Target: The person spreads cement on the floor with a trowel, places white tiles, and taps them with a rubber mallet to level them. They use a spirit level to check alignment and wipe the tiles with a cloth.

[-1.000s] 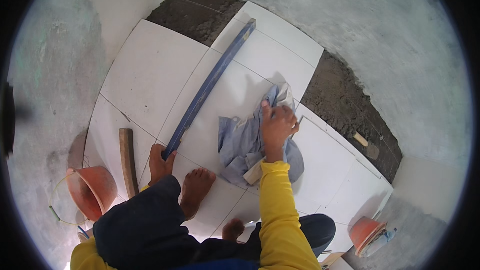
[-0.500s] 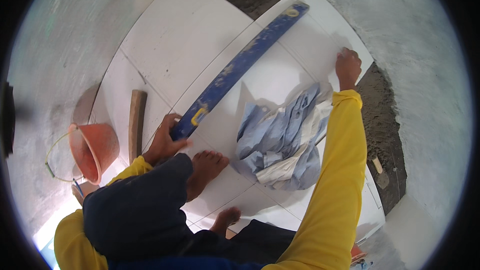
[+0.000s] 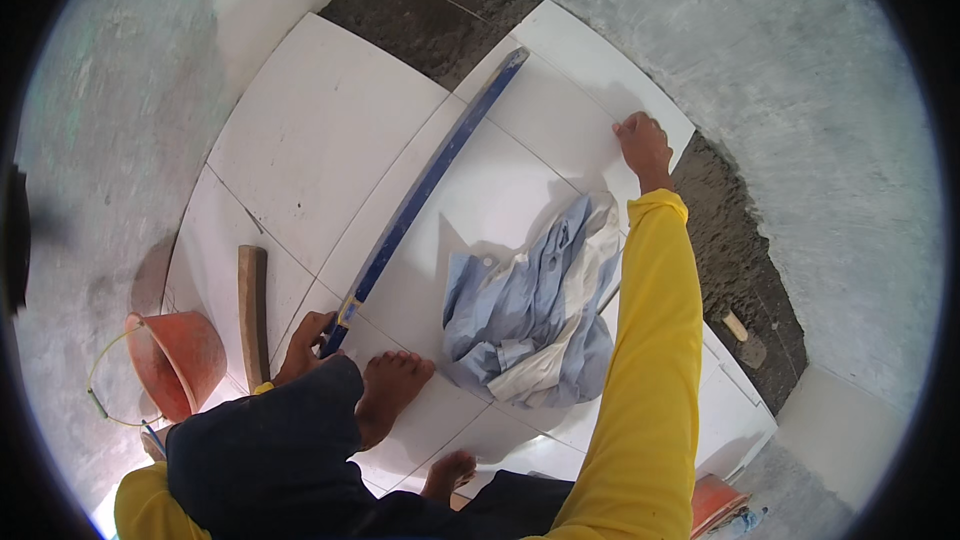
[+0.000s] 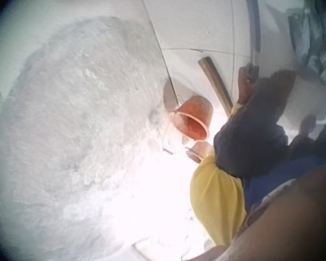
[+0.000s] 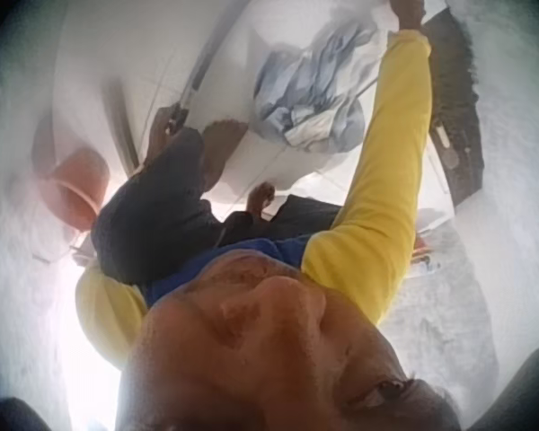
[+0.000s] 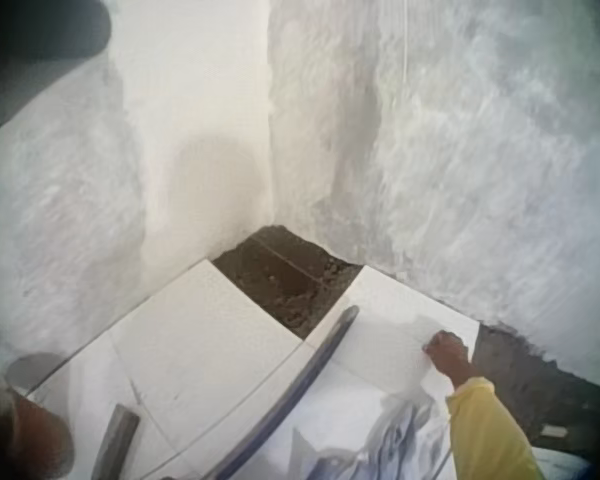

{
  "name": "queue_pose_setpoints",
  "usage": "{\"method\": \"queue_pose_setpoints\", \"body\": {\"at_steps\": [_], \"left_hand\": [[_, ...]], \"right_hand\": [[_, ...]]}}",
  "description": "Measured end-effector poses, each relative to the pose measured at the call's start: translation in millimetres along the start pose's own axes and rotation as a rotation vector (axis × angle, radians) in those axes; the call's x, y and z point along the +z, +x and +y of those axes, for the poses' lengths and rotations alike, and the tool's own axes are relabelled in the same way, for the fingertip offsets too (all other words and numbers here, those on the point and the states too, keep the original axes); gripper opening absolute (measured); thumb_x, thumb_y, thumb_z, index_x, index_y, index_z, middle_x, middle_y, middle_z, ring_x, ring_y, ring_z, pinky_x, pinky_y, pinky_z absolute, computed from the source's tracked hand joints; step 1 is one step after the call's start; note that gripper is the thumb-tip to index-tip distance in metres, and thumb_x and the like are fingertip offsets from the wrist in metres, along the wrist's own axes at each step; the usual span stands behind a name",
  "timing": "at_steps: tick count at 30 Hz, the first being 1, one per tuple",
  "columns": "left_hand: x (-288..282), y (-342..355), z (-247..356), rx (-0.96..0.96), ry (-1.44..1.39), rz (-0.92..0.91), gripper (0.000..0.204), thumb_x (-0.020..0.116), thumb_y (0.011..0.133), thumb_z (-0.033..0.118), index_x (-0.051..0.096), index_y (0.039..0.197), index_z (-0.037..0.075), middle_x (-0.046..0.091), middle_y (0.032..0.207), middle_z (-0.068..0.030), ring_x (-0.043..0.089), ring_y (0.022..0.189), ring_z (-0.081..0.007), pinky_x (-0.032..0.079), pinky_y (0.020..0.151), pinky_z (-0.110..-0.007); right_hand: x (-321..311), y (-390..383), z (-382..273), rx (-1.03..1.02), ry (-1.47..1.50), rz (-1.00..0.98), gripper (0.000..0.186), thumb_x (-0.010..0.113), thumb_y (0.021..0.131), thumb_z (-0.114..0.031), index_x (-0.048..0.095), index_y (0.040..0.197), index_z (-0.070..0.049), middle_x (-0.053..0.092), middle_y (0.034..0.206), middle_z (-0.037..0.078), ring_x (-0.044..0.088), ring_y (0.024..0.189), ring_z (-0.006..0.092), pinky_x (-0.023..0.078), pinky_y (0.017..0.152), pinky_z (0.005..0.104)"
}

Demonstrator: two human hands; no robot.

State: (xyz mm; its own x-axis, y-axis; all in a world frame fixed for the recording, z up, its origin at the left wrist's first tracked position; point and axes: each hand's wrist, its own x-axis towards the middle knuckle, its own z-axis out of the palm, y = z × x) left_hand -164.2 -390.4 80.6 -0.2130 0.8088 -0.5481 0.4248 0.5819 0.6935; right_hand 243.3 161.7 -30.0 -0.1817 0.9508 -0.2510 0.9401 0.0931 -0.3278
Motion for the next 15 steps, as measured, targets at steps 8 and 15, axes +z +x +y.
{"method": "queue_pose_setpoints", "body": {"at_steps": [8,15], "left_hand": [[21.3,25.4,-8.3,0.168,0.086,0.056,0.059,0.079,0.088,0.002,0.062,0.144,-0.001,0.064,0.118,-0.0177,0.068,0.104,-0.0299,0.058,0.088,-0.035],[29.2,22.9,-10.7,0.205,0.238,0.239,0.051,0.078,0.089,0.006,0.066,0.138,-0.002,0.06,0.111,-0.0151,0.061,0.104,-0.0319,0.053,0.091,-0.04]], "right_hand": [[5.2,16.3,42.8,-0.02,-0.224,0.208,0.033,0.063,0.105,-0.035,0.066,0.123,-0.007,0.076,0.106,0.019,0.072,0.106,0.0407,0.056,0.092,0.0483],[-48.1,-14.0,-30.1,-0.063,0.12,0.25,0.026,0.069,0.103,-0.033,0.071,0.115,-0.011,0.074,0.089,0.015,0.072,0.087,0.0388,0.056,0.082,0.0487]]}}
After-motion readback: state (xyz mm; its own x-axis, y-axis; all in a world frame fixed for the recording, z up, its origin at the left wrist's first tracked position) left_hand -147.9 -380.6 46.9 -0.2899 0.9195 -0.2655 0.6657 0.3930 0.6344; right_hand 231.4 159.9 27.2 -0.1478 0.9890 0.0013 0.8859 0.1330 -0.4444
